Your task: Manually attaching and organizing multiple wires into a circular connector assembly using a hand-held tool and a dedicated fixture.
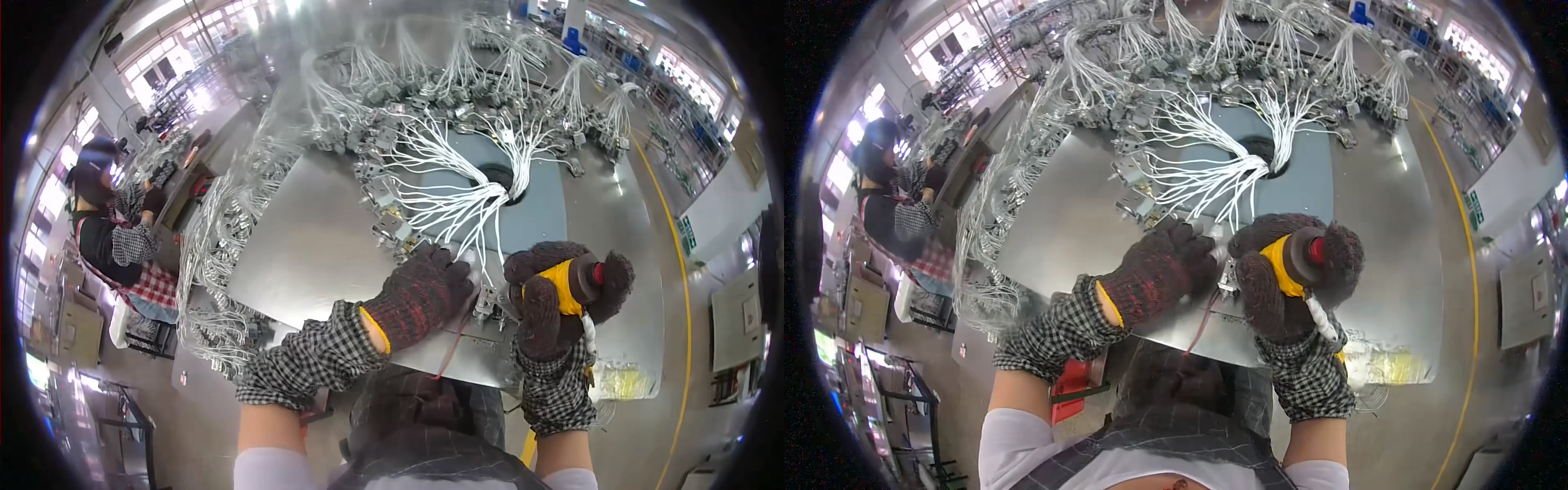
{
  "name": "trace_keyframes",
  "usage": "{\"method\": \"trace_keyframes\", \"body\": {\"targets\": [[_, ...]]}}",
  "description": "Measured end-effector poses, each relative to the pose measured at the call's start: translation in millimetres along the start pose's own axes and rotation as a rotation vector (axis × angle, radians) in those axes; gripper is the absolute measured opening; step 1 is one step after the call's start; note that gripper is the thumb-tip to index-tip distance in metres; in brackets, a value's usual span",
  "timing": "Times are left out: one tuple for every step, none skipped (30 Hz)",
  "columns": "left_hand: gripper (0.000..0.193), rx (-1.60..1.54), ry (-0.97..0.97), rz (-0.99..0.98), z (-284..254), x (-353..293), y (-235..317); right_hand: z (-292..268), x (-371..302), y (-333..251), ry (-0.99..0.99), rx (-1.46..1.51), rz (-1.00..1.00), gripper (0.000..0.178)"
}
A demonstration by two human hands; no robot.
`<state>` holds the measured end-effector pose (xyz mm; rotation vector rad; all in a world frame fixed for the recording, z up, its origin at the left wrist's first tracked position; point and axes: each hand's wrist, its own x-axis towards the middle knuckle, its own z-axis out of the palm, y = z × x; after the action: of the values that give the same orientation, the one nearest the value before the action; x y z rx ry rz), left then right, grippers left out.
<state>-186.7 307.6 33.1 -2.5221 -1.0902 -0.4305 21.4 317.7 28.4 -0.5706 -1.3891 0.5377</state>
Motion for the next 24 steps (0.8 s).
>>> {"method": "trace_keyframes", "body": {"targets": [[0.029,-0.007,-0.192,-0.014,-1,-3,-2,-1,4,-6,-0.096,0.294,0.223,0.052],[0.029,0.0,-0.194,-0.025,2,-5,-5,-1,5,-10,-0.194,0.584,0.449,0.047],[0.026,-0.019,-0.13,0.004,8,-3,-8,-1,3,-11,-0.201,0.588,0.442,0.047],[0.023,-0.04,-0.066,0.034,13,-2,-10,-1,0,-11,-0.161,0.425,0.38,0.043],[0.023,-0.035,-0.063,0.031,18,-2,-11,-1,-3,-9,-0.12,0.262,0.319,0.04],[0.022,-0.027,-0.088,0.04,19,1,-13,-4,-4,-3,-0.119,0.261,0.312,0.04],[0.021,-0.02,-0.114,0.05,20,4,-13,-8,-6,5,-0.108,0.576,0.346,0.039],[0.021,-0.021,-0.11,0.054,20,5,-13,-11,-7,9,-0.095,0.889,0.376,0.039],[0.02,-0.038,-0.116,0.076,19,5,-15,-11,-5,5,-0.096,0.897,0.378,0.039],[0.018,-0.057,-0.119,0.097,17,4,-16,-11,1,-7,-0.119,0.639,0.418,0.039],[0.018,-0.057,-0.12,0.094,15,4,-14,-11,4,-16,-0.138,0.379,0.455,0.039],[0.016,-0.035,-0.146,0.096,13,7,-10,-7,6,-22,-0.133,0.373,0.454,0.039],[0.015,-0.011,-0.176,0.096,9,10,-7,1,9,-27,-0.128,0.22,0.296,0.038],[0.015,-0.018,-0.18,0.1,5,13,-6,7,11,-28,-0.121,0.064,0.14,0.038],[0.013,0.017,-0.28,0.095,-3,16,-7,13,15,-28,-0.122,0.063,0.146,0.038],[0.012,0.039,-0.379,0.101,-5,20,-6,14,18,-27,-0.113,0.082,0.113,0.04],[0.015,-0.111,-0.223,0.055,10,12,-21,15,22,-26,-0.103,0.101,0.081,0.044],[0.018,-0.212,-0.21,-0.031,-9,14,-23,13,23,-24,-0.09,0.114,0.058,0.048],[0.021,-0.313,-0.195,-0.108,-26,20,-27,11,24,-23,-0.072,0.118,0.027,0.053],[0.024,-0.41,-0.139,-0.098,-14,10,-41,13,22,-24,-0.066,0.147,-0.008,0.058],[0.024,-0.429,-0.145,-0.084,-13,11,-40,19,18,-28,0.017,0.294,0.097,0.065],[0.024,-0.359,-0.195,-0.084,-12,13,-39,13,18,-25,0.027,0.276,0.105,0.065],[0.025,-0.285,-0.243,-0.085,-14,16,-36,6,18,-19,0.006,0.131,0.132,0.068],[0.047,-0.16,-0.58,-0.112,-30,34,-27,1,17,-13,-0.019,-0.01,0.156,0.071]]}}
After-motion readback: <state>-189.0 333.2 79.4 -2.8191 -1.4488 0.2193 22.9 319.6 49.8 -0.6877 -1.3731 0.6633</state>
